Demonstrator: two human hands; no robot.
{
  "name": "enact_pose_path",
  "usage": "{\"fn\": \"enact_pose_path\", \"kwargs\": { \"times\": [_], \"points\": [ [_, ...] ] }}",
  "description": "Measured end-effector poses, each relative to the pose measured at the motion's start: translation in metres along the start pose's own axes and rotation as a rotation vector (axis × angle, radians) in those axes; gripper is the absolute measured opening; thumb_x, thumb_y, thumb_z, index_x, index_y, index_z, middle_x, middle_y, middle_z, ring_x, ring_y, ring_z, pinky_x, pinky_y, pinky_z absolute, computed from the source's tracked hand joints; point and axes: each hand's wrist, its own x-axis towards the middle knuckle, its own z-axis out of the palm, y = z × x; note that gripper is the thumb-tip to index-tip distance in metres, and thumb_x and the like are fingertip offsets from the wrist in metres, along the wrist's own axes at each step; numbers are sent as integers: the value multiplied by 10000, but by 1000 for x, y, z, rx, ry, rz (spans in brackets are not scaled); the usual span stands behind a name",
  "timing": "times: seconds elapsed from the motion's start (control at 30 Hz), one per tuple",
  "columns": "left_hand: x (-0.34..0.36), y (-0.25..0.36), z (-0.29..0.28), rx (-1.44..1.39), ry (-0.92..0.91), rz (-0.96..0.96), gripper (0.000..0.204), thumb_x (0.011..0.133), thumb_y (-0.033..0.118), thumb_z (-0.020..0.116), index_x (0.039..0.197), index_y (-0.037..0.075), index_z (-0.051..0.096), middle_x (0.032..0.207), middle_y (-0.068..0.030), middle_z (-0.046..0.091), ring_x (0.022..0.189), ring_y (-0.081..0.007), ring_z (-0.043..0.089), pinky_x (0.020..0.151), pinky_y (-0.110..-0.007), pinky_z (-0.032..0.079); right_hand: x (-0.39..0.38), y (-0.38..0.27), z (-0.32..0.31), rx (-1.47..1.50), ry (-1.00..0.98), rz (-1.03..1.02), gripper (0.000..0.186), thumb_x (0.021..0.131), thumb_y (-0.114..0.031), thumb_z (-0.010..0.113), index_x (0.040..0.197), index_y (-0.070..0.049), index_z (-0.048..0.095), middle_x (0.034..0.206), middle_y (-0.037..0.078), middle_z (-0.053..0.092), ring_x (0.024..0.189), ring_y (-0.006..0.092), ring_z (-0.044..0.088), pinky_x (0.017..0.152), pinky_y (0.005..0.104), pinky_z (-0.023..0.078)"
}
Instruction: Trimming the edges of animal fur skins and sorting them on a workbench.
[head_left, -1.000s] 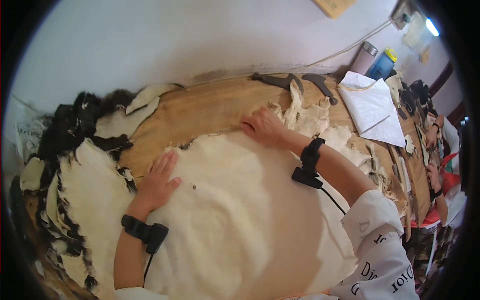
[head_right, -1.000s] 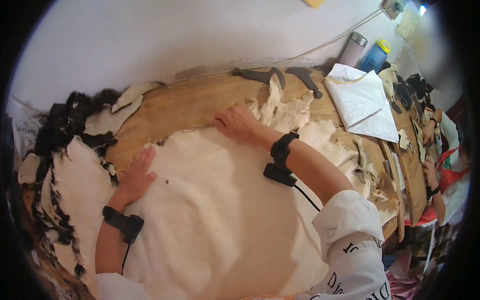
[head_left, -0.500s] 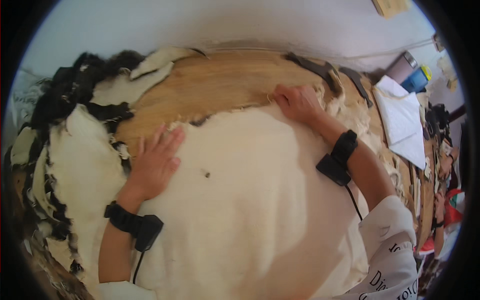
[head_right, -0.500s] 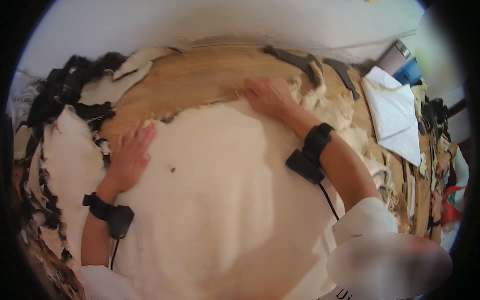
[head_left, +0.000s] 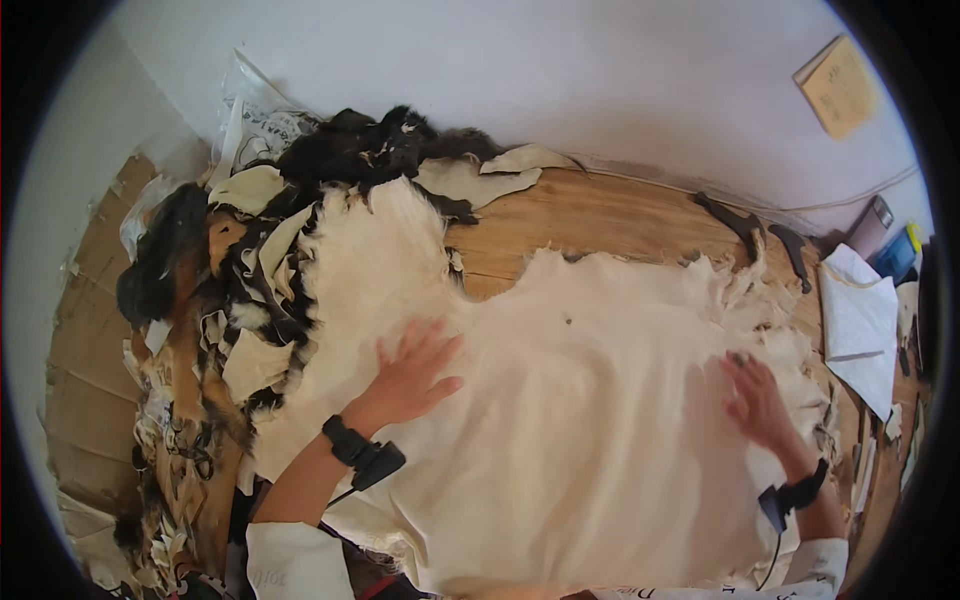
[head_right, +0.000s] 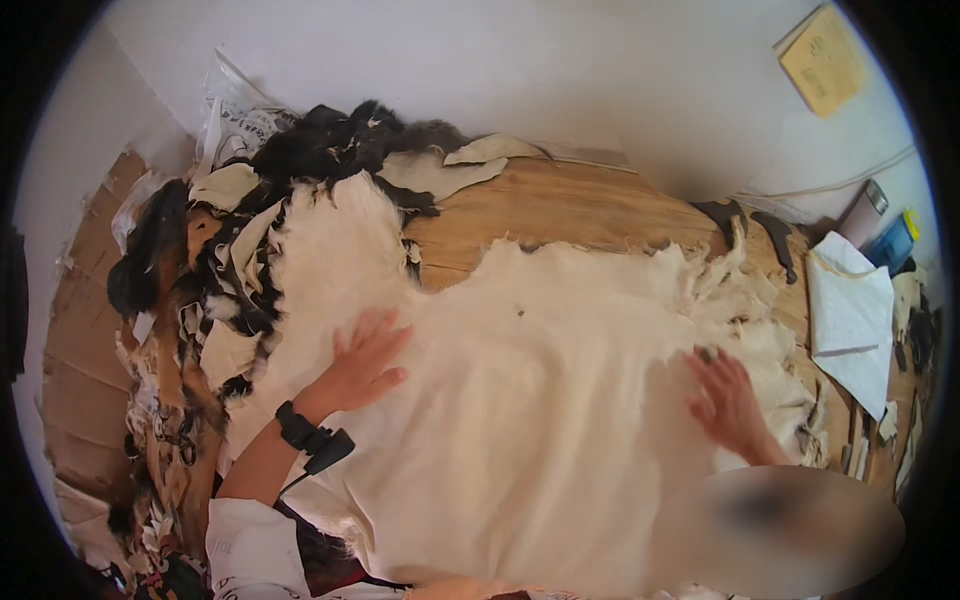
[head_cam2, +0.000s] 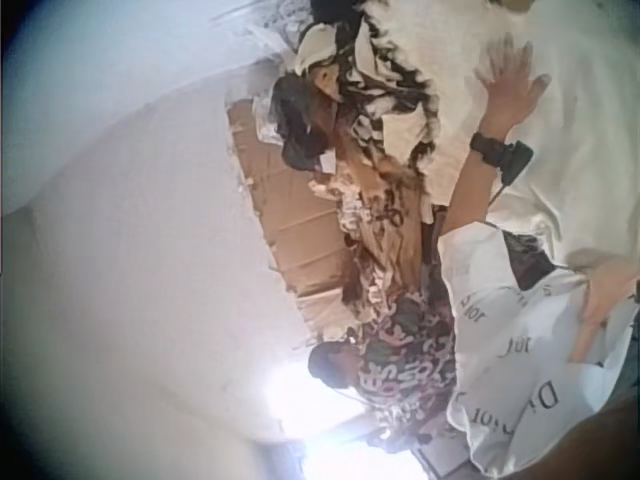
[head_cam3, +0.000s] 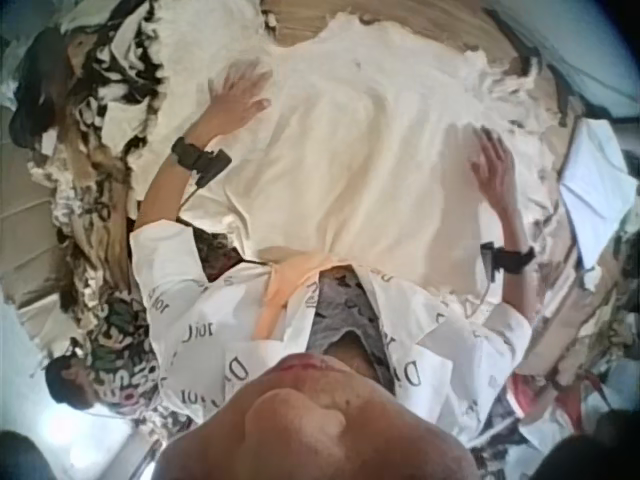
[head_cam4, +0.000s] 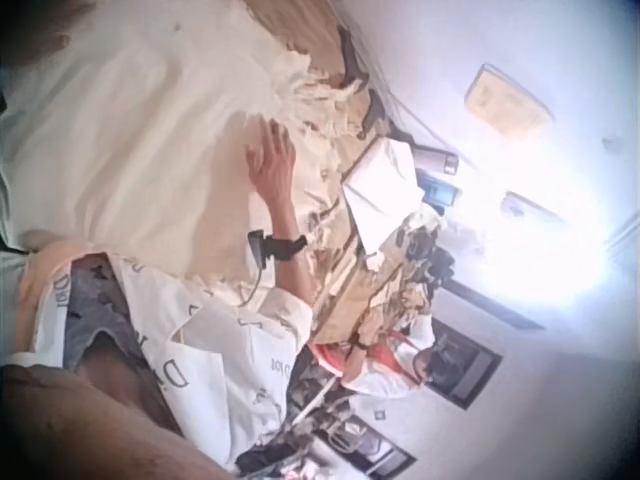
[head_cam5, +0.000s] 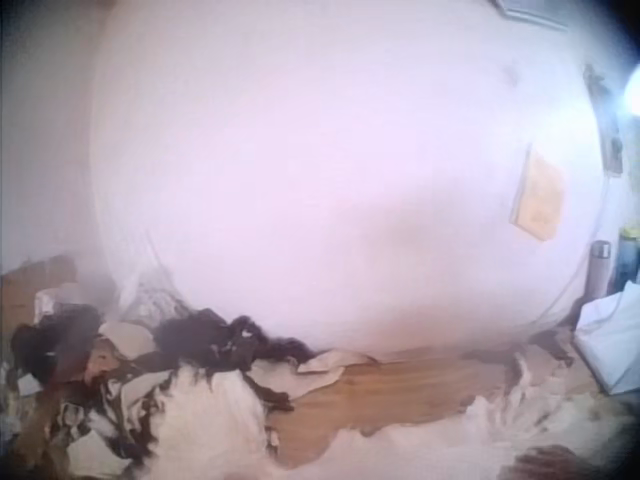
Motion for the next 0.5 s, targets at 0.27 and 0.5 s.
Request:
{"fn": "enact_pose_path", "kwargs": {
  "times": [0.27, 0.5],
  "points": [
    [34, -26, 6, -33, 7, -422, 651, 818, 566, 381, 1366, 254, 220, 1454, 37, 98, 1315, -362, 22, 892, -730, 74, -7, 57, 20, -93, -50, 575, 563, 875, -453, 345, 1353, -165, 267, 1413, 144, 198, 1310, 322, 154, 1009, 546, 131],
    [46, -18, 3, -89, 18, -523, 667, 815, 587, 343, 1375, 258, 190, 1451, 62, 110, 1308, -386, 26, 884, -731, 78, 6, 56, 22, -45, 7, 682, 552, 867, -501, 301, 1339, -216, 295, 1410, 155, 201, 1322, 319, 116, 1020, 551, 90]
  ]
}}
